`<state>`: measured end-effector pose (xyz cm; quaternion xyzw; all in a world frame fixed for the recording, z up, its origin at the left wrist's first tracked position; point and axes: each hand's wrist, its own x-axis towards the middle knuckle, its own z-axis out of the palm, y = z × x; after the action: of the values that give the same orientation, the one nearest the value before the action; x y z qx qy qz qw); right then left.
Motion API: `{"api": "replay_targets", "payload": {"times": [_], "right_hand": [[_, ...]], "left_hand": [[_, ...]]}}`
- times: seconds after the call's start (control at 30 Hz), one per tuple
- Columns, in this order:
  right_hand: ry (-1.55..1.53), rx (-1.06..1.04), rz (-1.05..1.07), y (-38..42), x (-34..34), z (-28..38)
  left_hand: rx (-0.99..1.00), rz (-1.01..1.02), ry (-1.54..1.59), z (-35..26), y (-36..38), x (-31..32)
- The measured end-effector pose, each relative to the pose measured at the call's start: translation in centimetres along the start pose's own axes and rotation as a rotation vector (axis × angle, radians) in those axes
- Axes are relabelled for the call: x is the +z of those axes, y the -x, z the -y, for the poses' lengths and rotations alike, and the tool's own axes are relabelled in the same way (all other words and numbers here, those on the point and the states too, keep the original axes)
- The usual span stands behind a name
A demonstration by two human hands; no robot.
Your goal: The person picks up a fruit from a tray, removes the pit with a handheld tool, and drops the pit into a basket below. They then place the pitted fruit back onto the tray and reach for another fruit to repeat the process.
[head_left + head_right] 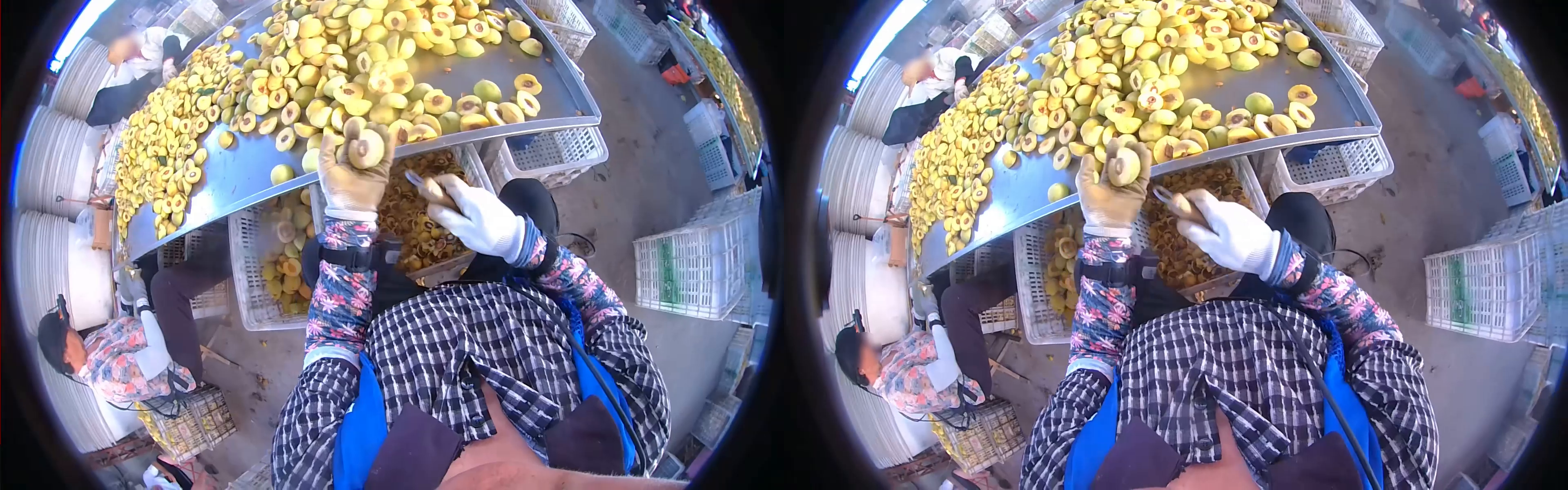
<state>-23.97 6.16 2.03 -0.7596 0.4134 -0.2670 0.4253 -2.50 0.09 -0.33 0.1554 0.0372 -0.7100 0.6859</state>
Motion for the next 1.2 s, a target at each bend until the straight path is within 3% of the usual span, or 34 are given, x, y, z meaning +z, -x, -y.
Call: {"api": "replay_targets", "payload": {"times": [0.13,0.17,0.27,0.33,0.4,0.43,0.47,0.53,0.6,0.67,0.7,0.73,0.8,0.83,0.97,1.1,1.2], "right_hand": [[0.007,-0.055,-0.116,-1.7,0.2,0.0],[0.120,-0.211,-0.238,-2.2,0.8,-1.3],[0.129,-0.174,-0.297,-2.3,0.9,-1.4],[0.097,-0.096,-0.229,-2.2,0.7,-1.5],[0.187,-0.184,-0.302,-2.3,0.9,-2.2],[0.191,-0.183,-0.301,-2.2,0.7,-2.4],[0.190,-0.184,-0.296,-2.3,0.4,-2.6],[0.191,-0.185,-0.290,-2.4,-0.2,-2.7],[0.527,-0.450,-0.441,-2.3,-0.9,-2.2],[0.475,-0.344,-0.416,-1.8,-0.9,-1.9],[0.423,-0.244,-0.390,-1.5,-0.8,-1.7],[0.425,-0.246,-0.385,-1.1,-0.6,-1.4],[0.151,-0.079,-0.244,-0.5,-0.1,-1.1],[0.224,-0.165,-0.260,-0.4,0.3,-1.5],[0.333,-0.242,-0.355,-0.3,1.4,-1.7],[0.329,-0.180,-0.316,0.0,1.4,-0.9],[0.143,-0.208,-0.247,0.2,2.1,-1.5]], "left_hand": [[-0.040,0.057,-0.116,2.6,1.7,0.7],[-0.064,0.089,-0.137,2.8,1.8,0.5],[0.055,0.093,-0.313,4.0,2.1,1.2],[0.065,0.140,-0.284,3.8,2.1,0.9],[0.006,0.382,-0.251,3.5,2.3,0.6],[-0.121,0.419,-0.162,3.4,2.2,0.6],[-0.121,0.420,-0.158,3.3,2.2,0.4],[-0.388,0.432,-0.141,3.2,2.3,0.3],[-0.349,0.336,-0.162,3.4,2.1,0.2],[-0.464,0.117,-0.123,3.3,1.5,-0.5],[-0.274,-0.050,-0.212,4.3,1.5,-0.2],[-0.270,-0.050,-0.208,4.5,1.7,0.1],[-0.045,-0.025,-0.282,4.7,2.1,0.5],[-0.080,0.134,-0.216,4.7,2.3,0.7],[0.072,0.050,-0.328,5.8,3.0,1.5],[0.139,0.095,-0.379,6.2,3.1,0.9],[0.114,0.130,-0.397,6.2,3.4,0.1]]}}
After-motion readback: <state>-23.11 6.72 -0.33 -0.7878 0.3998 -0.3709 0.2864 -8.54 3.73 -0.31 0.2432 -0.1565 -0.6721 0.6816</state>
